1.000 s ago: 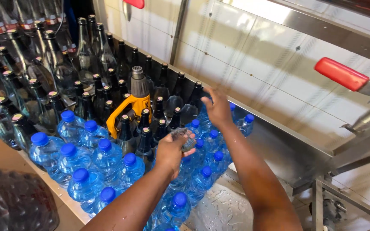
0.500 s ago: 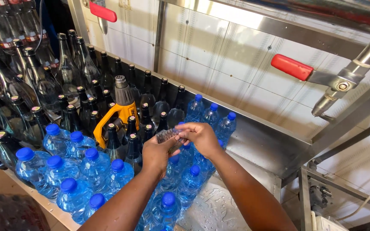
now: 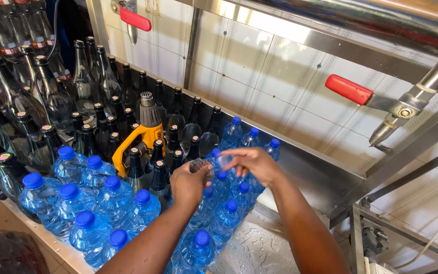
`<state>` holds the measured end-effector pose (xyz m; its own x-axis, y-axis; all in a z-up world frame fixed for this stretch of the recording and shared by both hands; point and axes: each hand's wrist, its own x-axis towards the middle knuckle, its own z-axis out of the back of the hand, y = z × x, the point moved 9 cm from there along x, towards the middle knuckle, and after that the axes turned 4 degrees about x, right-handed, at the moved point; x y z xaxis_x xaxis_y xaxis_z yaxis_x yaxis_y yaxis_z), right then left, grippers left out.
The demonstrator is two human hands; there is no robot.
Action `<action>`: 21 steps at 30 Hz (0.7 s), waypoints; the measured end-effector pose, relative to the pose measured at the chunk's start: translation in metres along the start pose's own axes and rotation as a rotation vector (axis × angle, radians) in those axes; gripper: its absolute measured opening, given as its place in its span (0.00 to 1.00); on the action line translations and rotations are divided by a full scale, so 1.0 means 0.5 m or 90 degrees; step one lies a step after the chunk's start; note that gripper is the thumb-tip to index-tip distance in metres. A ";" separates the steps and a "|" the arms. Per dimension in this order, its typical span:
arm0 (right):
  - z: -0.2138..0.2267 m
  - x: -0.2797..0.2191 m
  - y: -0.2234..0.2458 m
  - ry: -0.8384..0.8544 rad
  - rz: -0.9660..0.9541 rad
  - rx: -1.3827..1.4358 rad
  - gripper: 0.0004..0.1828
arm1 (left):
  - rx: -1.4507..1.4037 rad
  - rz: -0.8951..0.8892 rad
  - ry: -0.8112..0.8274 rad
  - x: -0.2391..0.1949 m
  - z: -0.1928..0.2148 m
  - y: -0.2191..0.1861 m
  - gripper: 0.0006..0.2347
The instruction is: The person fills clear plastic water bottles from a stainless steel tap, then moves to a counter to pick up a small black object. They return to the filling station and use a yellow heat gun to apply heat to the caps of the filled bottles.
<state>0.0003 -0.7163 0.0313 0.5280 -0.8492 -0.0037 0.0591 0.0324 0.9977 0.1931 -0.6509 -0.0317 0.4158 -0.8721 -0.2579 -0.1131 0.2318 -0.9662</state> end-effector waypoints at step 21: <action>0.533 0.267 -0.149 -0.480 -0.081 -0.646 0.09 | -0.205 0.044 0.118 -0.023 -0.028 0.005 0.16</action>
<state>-0.1594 -0.9728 -0.0258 -0.1210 -0.9532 0.2772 0.8697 0.0328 0.4925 0.1753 -0.6462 -0.0311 0.2299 -0.9291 -0.2897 -0.4251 0.1719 -0.8887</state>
